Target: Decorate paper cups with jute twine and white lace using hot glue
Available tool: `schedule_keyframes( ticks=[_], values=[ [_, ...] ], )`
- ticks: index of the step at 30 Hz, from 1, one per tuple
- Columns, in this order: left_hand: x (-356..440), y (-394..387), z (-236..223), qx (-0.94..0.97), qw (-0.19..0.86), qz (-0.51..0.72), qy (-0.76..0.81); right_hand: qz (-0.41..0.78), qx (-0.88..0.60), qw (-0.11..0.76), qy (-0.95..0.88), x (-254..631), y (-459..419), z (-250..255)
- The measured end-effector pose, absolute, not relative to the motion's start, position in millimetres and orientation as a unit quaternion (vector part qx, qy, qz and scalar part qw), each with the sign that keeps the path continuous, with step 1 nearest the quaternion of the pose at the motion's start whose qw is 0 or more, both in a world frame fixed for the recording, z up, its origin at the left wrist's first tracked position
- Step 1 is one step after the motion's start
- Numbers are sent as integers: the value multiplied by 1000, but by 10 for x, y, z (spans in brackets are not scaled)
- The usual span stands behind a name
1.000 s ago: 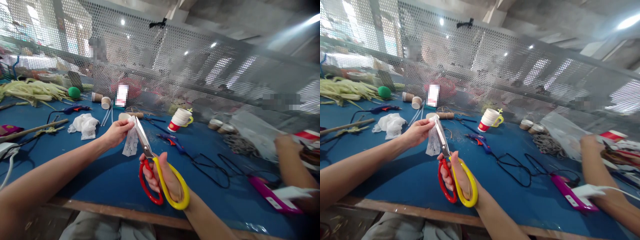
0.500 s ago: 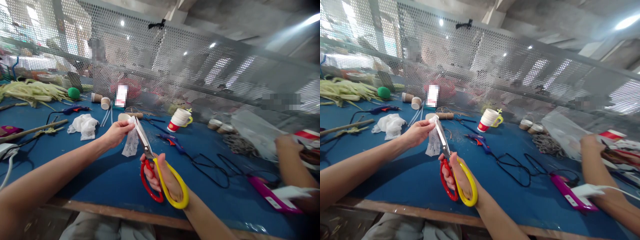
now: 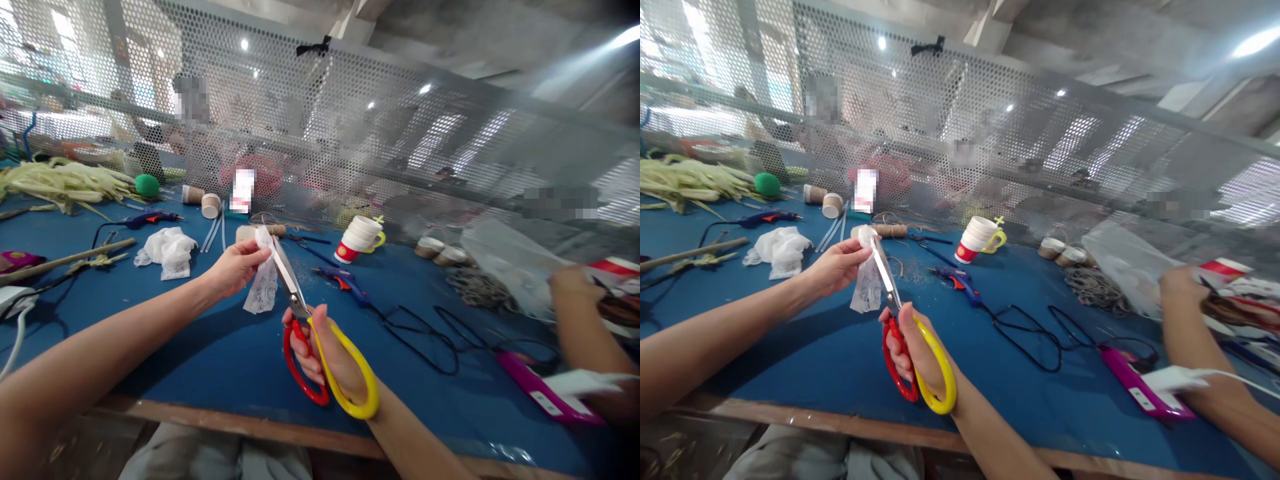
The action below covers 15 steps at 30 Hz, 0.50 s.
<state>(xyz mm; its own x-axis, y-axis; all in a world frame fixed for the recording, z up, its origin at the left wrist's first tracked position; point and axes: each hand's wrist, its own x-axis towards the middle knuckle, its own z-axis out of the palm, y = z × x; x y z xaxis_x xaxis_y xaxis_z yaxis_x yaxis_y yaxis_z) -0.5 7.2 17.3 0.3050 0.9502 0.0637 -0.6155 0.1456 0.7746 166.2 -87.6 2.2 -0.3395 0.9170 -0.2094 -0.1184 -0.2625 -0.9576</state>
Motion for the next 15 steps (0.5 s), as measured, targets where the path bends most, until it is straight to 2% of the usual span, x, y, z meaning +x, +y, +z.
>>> schedule_keyframes(
  ticks=[15],
  values=[
    [-17, 76, 178, 367, 726, 527, 244, 663, -427, 378, -485, 1695, -881, 7]
  ],
)
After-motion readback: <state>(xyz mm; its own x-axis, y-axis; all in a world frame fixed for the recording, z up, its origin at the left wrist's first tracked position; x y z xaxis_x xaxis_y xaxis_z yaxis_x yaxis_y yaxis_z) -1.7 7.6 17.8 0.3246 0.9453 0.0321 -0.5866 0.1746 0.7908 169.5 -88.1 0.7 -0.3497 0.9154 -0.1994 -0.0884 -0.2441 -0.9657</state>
